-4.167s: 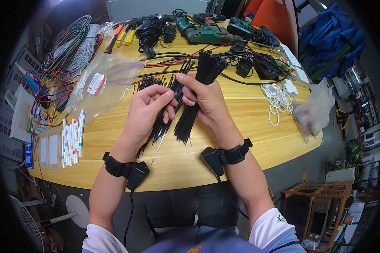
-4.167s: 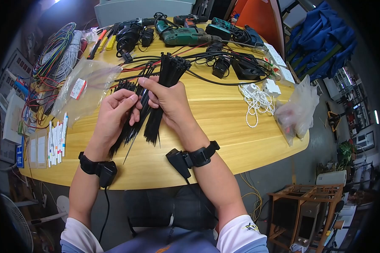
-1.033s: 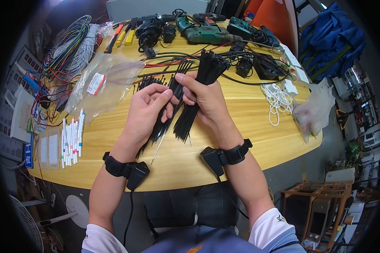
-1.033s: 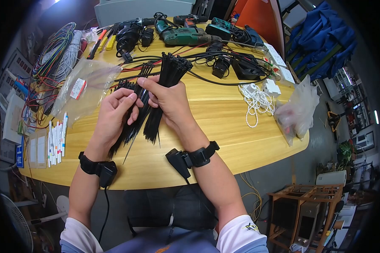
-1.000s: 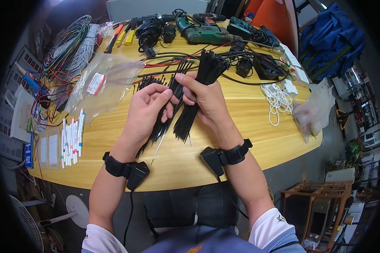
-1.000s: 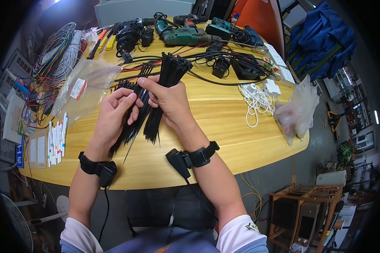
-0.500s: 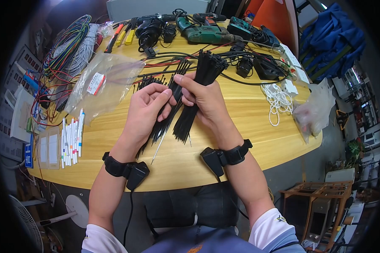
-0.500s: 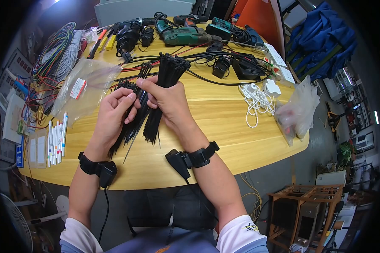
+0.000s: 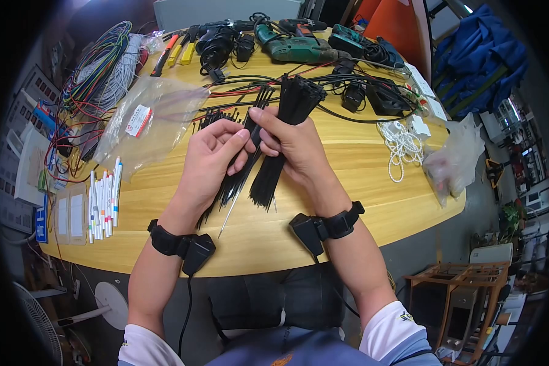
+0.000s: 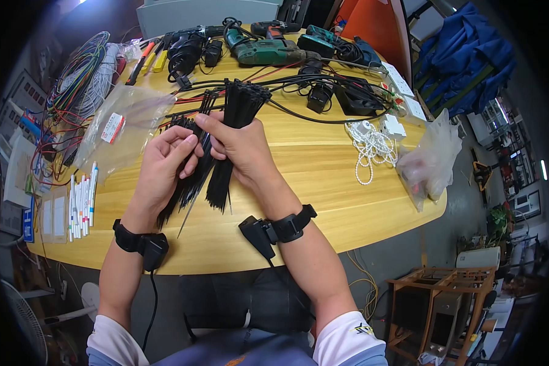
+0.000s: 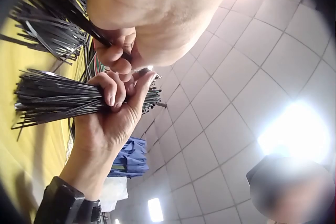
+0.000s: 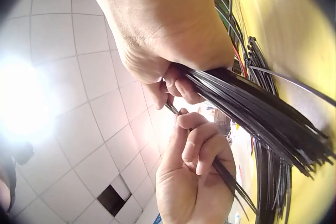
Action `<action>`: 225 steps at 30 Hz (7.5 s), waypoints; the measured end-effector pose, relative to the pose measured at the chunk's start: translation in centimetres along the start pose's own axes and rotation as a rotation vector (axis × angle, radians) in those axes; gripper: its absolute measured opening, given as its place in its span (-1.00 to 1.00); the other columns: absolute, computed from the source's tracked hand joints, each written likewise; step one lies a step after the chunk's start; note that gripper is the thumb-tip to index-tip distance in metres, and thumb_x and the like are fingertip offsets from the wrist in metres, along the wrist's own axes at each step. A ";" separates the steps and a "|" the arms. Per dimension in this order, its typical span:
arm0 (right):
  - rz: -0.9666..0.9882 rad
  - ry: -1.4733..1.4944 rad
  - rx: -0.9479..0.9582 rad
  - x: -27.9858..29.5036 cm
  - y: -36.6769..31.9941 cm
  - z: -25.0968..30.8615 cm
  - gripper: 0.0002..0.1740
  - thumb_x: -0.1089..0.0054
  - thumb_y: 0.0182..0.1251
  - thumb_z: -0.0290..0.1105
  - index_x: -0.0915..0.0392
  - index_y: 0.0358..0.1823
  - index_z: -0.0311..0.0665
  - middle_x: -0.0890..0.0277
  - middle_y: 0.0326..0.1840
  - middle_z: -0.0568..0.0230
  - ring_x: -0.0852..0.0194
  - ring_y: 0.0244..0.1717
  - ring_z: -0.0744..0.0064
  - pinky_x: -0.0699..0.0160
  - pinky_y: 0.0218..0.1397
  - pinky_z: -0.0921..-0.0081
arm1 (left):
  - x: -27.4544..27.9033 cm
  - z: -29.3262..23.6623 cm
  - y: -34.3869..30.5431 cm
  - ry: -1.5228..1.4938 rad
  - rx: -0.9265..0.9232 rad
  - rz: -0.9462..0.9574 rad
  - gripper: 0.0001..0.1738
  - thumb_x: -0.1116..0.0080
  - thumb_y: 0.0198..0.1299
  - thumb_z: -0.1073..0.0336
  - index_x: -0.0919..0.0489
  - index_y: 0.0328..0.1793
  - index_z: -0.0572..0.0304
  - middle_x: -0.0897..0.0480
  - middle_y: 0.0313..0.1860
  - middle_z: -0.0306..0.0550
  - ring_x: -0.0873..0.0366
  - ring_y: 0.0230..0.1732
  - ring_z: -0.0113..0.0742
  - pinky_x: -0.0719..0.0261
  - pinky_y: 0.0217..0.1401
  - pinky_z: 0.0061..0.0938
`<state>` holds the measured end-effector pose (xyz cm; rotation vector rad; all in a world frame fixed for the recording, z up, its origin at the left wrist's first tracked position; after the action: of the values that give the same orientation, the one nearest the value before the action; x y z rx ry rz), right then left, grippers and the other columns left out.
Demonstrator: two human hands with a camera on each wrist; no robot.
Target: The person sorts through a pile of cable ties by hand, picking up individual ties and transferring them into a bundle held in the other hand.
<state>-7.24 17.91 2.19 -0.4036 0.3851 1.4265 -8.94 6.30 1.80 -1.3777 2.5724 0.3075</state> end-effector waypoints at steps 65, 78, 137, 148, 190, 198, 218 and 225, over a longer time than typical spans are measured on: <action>-0.165 0.115 0.058 2.1 0.4 -0.5 -0.57 -0.23 0.41 -0.18 -0.24 -0.56 -0.08 -0.29 -0.58 0.43 -0.21 -0.60 0.64 -0.24 -0.55 0.62 | -2.3 1.6 -1.0 0.158 0.200 0.154 -0.71 -0.13 0.42 0.30 -0.66 -0.12 0.48 -0.62 -0.45 -0.19 -0.50 -0.55 -0.59 -0.40 -0.54 -0.68; -0.066 0.412 0.089 3.4 1.0 1.0 -0.57 -0.16 0.48 -0.08 -0.24 -0.49 -0.08 -0.06 -0.67 0.53 0.01 -0.71 0.68 -0.01 -0.65 0.64 | 1.2 2.0 -0.6 0.277 0.259 -0.132 -0.64 -0.15 0.40 0.17 -0.45 -0.05 0.40 -0.59 -0.64 -0.05 -0.53 -0.77 -0.38 -0.39 -0.80 -0.58; -0.023 0.108 -0.272 1.2 0.2 -3.7 -0.74 -0.35 0.32 -0.38 -0.44 -0.46 -0.20 -0.26 -0.63 0.56 -0.13 -0.72 0.77 -0.04 -0.69 0.72 | 0.9 -0.5 -0.6 0.621 -0.138 -0.201 -0.85 -0.22 0.29 0.40 -0.55 -0.32 0.31 -0.38 -0.61 -0.43 -0.20 -0.57 -0.73 -0.13 -0.53 -0.65; -0.118 0.112 -0.229 2.5 0.5 -3.4 -0.72 -0.36 0.31 -0.41 -0.39 -0.45 -0.16 -0.22 -0.63 0.58 -0.10 -0.71 0.79 -0.05 -0.70 0.74 | 1.5 -0.5 -0.5 0.605 -0.141 -0.236 -0.84 -0.20 0.30 0.40 -0.57 -0.30 0.36 -0.42 -0.64 -0.37 -0.20 -0.60 -0.72 -0.13 -0.55 -0.62; -0.087 0.091 0.012 1.8 0.5 -0.2 -0.80 -0.42 0.22 -0.43 -0.59 -0.26 -0.38 -0.29 -0.66 0.56 -0.09 -0.73 0.78 -0.03 -0.65 0.70 | -0.5 0.5 -0.4 0.167 0.007 -0.003 -0.82 -0.03 0.47 0.32 -0.50 -0.11 0.32 -0.59 -0.47 -0.17 -0.56 -0.58 -0.45 -0.46 -0.52 -0.62; -0.089 0.047 0.020 1.8 0.4 -0.2 -0.80 -0.43 0.21 -0.43 -0.62 -0.27 -0.39 -0.27 -0.69 0.58 -0.08 -0.73 0.77 -0.04 -0.64 0.68 | -0.2 0.4 -0.3 0.147 -0.002 -0.027 -0.83 -0.03 0.47 0.31 -0.49 -0.12 0.28 -0.58 -0.47 -0.17 -0.53 -0.62 -0.48 -0.40 -0.58 -0.66; -0.111 0.152 0.088 2.1 0.3 0.9 -0.81 -0.41 0.24 -0.45 -0.56 -0.26 -0.37 -0.29 -0.63 0.56 -0.11 -0.72 0.77 -0.04 -0.65 0.69 | -0.2 0.3 -0.4 0.124 0.005 -0.041 -0.85 -0.08 0.43 0.37 -0.51 -0.12 0.34 -0.59 -0.50 -0.17 -0.50 -0.65 -0.54 -0.30 -0.65 -0.70; -0.099 0.153 0.084 1.8 0.2 0.9 -0.78 -0.42 0.25 -0.43 -0.57 -0.22 -0.40 -0.30 -0.62 0.56 -0.12 -0.72 0.77 -0.05 -0.66 0.70 | -0.2 0.2 -0.3 0.149 -0.002 -0.039 -0.86 -0.11 0.41 0.37 -0.53 -0.12 0.33 -0.59 -0.50 -0.19 -0.47 -0.66 -0.57 -0.26 -0.65 -0.72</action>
<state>-7.22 19.92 2.08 -0.4590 0.5400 1.2830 -8.50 6.37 1.67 -1.5030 2.6595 0.2077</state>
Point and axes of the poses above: each hand's wrist, its own y-axis towards the middle knuckle, its own x-axis out of the back of the hand, z = x × y, the point moved 10 cm from there along y, towards the middle knuckle
